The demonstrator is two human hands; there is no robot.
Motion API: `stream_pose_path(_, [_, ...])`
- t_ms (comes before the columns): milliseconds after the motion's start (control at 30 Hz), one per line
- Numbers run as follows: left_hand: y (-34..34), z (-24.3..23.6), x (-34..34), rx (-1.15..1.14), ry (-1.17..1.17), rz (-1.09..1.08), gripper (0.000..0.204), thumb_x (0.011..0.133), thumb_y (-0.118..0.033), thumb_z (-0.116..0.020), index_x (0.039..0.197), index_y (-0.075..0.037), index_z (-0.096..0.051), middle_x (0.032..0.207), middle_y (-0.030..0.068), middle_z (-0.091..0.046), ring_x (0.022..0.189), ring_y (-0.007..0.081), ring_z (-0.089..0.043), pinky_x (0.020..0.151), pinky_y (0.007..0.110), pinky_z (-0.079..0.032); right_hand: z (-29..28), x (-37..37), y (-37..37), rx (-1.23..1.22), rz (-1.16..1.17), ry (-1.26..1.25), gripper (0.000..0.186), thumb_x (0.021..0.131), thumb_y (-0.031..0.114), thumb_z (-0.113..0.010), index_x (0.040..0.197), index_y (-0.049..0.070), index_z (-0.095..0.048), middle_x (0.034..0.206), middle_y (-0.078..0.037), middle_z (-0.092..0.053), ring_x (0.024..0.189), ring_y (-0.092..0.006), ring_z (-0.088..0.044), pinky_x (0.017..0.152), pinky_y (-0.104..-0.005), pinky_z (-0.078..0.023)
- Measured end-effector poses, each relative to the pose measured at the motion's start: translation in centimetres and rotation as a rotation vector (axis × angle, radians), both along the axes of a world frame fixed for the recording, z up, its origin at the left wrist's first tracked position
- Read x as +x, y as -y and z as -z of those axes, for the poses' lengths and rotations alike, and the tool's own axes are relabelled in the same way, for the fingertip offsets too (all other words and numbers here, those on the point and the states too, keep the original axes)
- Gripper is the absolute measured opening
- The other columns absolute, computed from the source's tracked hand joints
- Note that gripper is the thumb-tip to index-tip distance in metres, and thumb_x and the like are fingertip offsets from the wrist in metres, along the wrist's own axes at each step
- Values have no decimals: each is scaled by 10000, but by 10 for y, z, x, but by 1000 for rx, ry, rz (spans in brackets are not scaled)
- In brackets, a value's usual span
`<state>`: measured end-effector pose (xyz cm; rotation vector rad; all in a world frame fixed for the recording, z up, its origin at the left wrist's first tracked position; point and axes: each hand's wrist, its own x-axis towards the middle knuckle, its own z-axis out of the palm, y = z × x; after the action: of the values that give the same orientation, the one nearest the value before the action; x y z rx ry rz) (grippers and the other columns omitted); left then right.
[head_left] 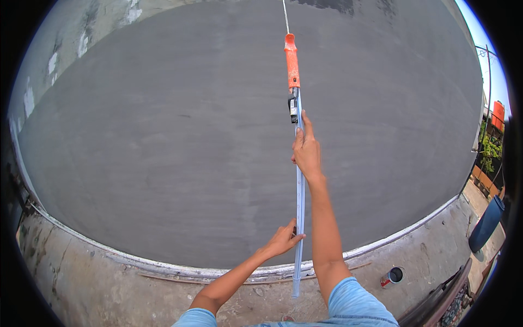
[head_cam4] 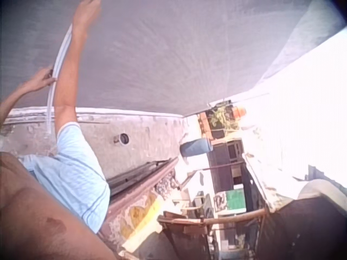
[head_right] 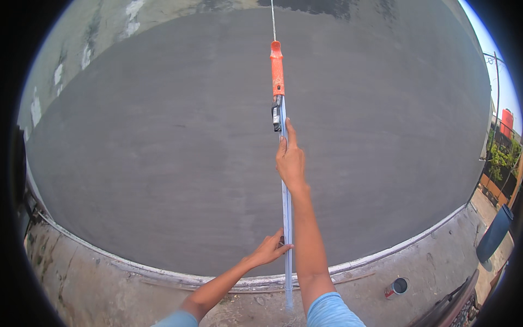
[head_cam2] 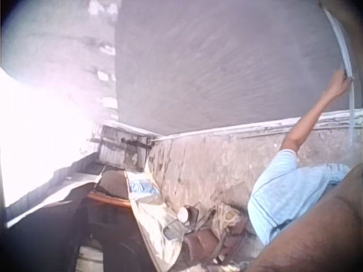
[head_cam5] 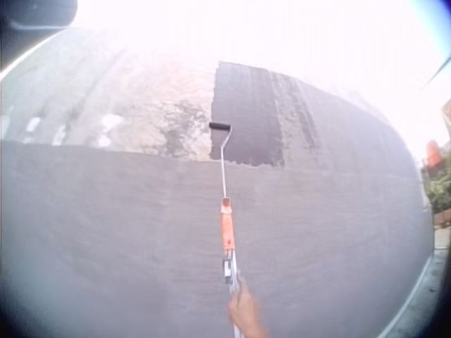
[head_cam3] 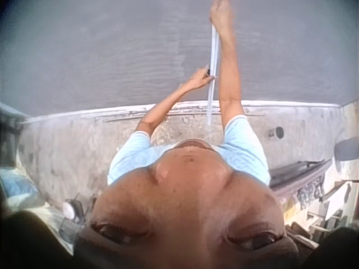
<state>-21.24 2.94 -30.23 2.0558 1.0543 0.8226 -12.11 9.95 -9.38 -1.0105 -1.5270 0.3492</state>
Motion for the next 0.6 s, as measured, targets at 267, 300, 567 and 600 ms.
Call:
stream_pose_path(267, [35,142,1,-34,24,-19,504,948,-315,-650,1203,59,-426,719,246,-641,609,390,-650,555,480,-474,149,1,10,13,30,27,509,1056,175,-376,1552,180,-260,591,-43,-506,453,-147,-528,458,-329,-462])
stream_pose_path(300, [46,152,1,-74,25,-8,505,950,-317,-649,1203,59,-425,719,251,-641,606,391,-651,552,478,-476,156,1,24,-8,8,3,516,1050,162,-394,1550,165,-267,577,-55,-504,461,-169,-535,474,-347,-442])
stream_pose_path(567, [88,162,5,-64,109,9,536,948,-331,-656,1199,70,-402,678,241,-624,603,384,-661,531,467,-472,151,5,67,-104,13,18,517,1046,147,-406,1546,130,-276,538,-45,-504,442,-175,-544,463,-335,-422])
stream_pose_path(600, [81,147,4,-77,88,6,540,947,-332,-659,1197,70,-400,677,239,-624,599,384,-659,530,469,-470,139,5,62,-92,14,16,517,1046,148,-407,1546,130,-276,538,-44,-504,444,-174,-545,466,-336,-425])
